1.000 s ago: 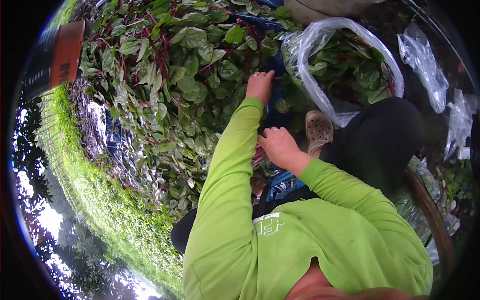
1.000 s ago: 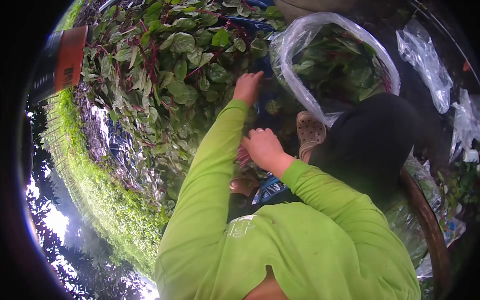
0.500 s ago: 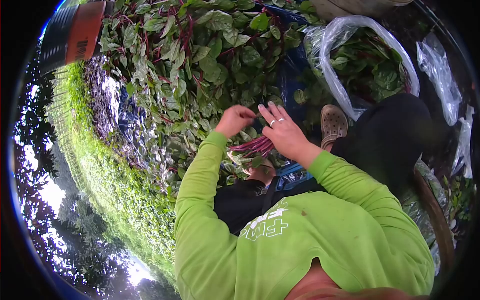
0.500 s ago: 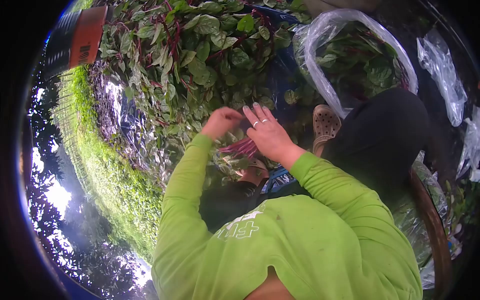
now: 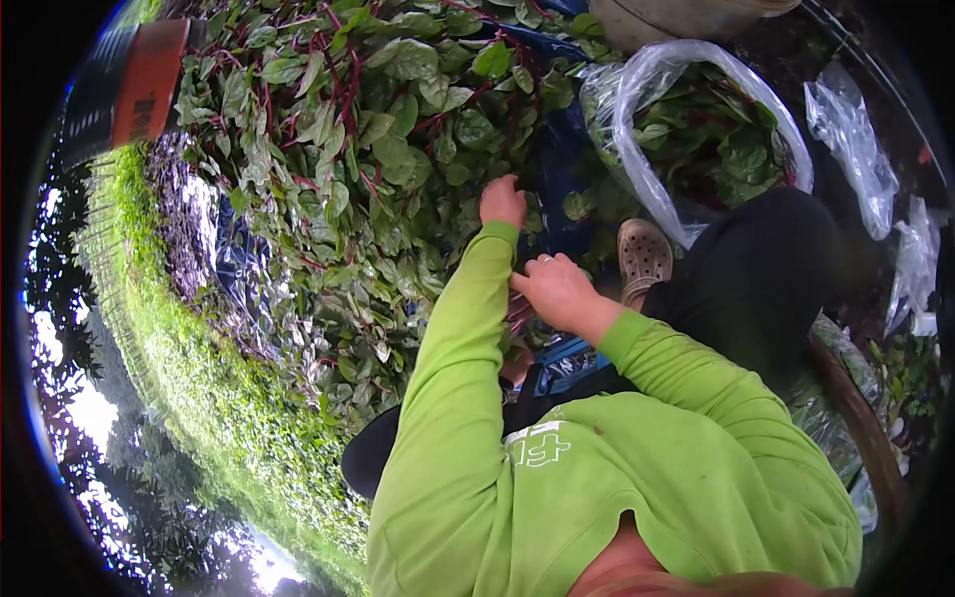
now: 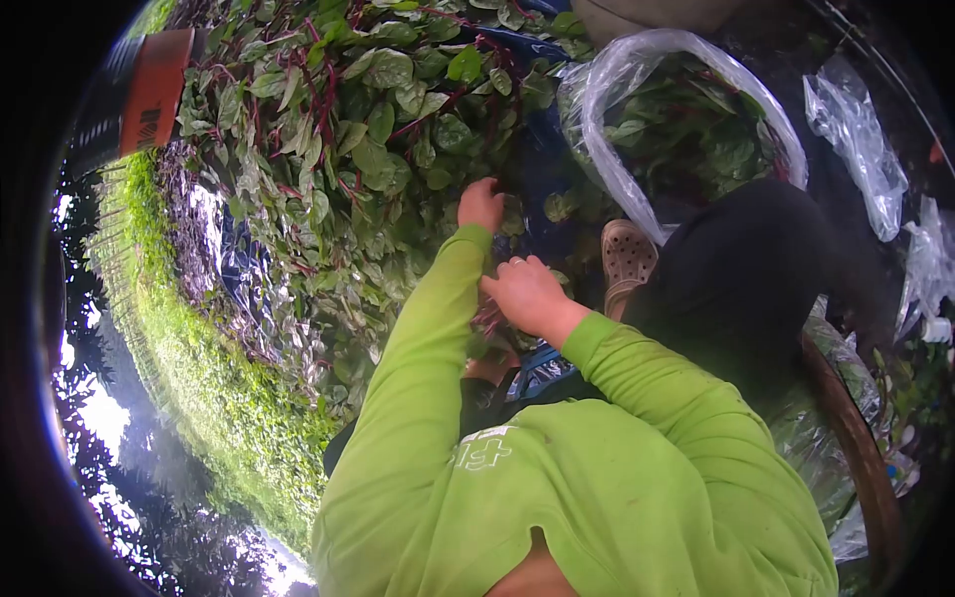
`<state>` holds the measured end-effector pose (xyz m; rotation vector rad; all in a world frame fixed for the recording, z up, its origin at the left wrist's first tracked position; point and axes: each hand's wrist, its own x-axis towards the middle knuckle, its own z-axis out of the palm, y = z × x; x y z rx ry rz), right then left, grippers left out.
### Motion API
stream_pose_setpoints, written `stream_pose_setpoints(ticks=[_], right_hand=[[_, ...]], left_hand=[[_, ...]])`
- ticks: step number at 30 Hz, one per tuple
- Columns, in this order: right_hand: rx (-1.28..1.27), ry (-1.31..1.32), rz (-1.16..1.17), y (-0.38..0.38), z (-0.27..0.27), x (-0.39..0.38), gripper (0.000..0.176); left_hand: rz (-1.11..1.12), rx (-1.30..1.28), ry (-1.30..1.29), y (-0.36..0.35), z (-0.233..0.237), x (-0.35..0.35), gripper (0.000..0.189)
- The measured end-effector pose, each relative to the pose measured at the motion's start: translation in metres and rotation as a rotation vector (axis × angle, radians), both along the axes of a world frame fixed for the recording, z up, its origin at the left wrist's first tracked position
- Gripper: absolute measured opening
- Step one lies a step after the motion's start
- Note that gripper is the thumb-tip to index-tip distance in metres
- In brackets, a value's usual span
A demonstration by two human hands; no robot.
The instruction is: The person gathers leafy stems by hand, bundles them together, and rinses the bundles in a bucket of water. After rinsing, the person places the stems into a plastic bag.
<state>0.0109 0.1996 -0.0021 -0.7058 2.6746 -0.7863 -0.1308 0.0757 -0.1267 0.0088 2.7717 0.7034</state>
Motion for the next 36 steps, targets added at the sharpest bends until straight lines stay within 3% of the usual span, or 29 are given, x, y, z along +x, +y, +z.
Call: stream_pose_setpoints(ticks=[2,4,5,6,7,8,9,12,14,16,18,20,22,24,27,29,32,33,36], right_hand=[[-0.014,0.021,-0.026,-0.001,-0.003,0.003,0.016],[-0.023,0.023,-0.029,-0.004,-0.007,0.005,0.016],[-0.025,0.018,-0.017,-0.004,-0.006,0.005,0.016],[-0.027,0.014,-0.002,-0.004,-0.002,0.004,0.016],[-0.028,0.012,0.016,-0.003,0.000,0.004,0.016],[-0.026,0.016,0.019,-0.004,0.000,0.006,0.016],[-0.026,0.023,0.022,-0.005,0.000,0.007,0.016],[-0.019,-0.004,0.047,-0.009,0.001,0.007,0.018],[-0.022,-0.027,0.073,-0.009,-0.002,0.009,0.019],[-0.036,-0.036,0.097,-0.011,-0.003,0.010,0.018],[-0.030,-0.051,0.124,-0.010,-0.005,0.013,0.018],[-0.044,-0.054,0.136,-0.010,-0.008,0.014,0.019],[-0.077,0.013,0.103,-0.011,-0.011,0.015,0.018],[-0.106,0.089,0.051,-0.012,-0.017,0.015,0.014],[-0.081,0.101,0.035,-0.008,-0.023,0.016,0.014],[-0.044,0.123,0.036,-0.004,-0.023,0.016,0.014],[0.008,0.130,0.046,0.002,-0.020,0.015,0.013],[0.022,0.128,0.051,0.002,-0.019,0.016,0.013],[0.058,0.089,0.083,0.000,-0.013,0.018,0.013]], left_hand=[[-0.088,0.149,0.080,-0.019,0.006,0.003,0.032],[-0.101,0.188,-0.058,-0.042,0.043,0.005,0.032],[-0.017,0.260,-0.274,-0.056,0.070,0.008,0.030],[0.157,0.569,-0.487,-0.083,0.073,0.016,0.029],[0.253,0.689,-0.633,-0.097,0.103,0.023,0.030],[0.229,0.693,-0.689,-0.116,0.121,0.031,0.031],[0.345,0.727,-0.759,-0.140,0.126,0.041,0.031],[0.375,0.610,-1.057,-0.227,0.108,0.074,0.033],[0.114,0.304,-0.867,-0.277,0.088,0.105,0.034],[0.060,-0.133,-0.657,-0.283,0.084,0.122,0.033],[0.188,-0.683,-0.408,-0.267,0.060,0.123,0.032],[-0.080,-0.306,0.247,-0.244,0.054,0.118,0.032],[-0.117,0.123,-0.149,-0.171,0.095,0.099,0.039],[-0.241,0.329,-0.507,-0.123,0.092,0.095,0.045],[-0.351,0.452,-0.837,-0.092,0.048,0.096,0.045],[-0.335,0.581,-1.038,-0.094,-0.005,0.102,0.048],[-0.374,0.276,-1.250,-0.061,0.079,0.074,0.042],[-0.574,0.274,-1.125,-0.074,0.043,0.078,0.042],[-0.579,0.143,-1.080,-0.081,0.029,0.083,0.052]])
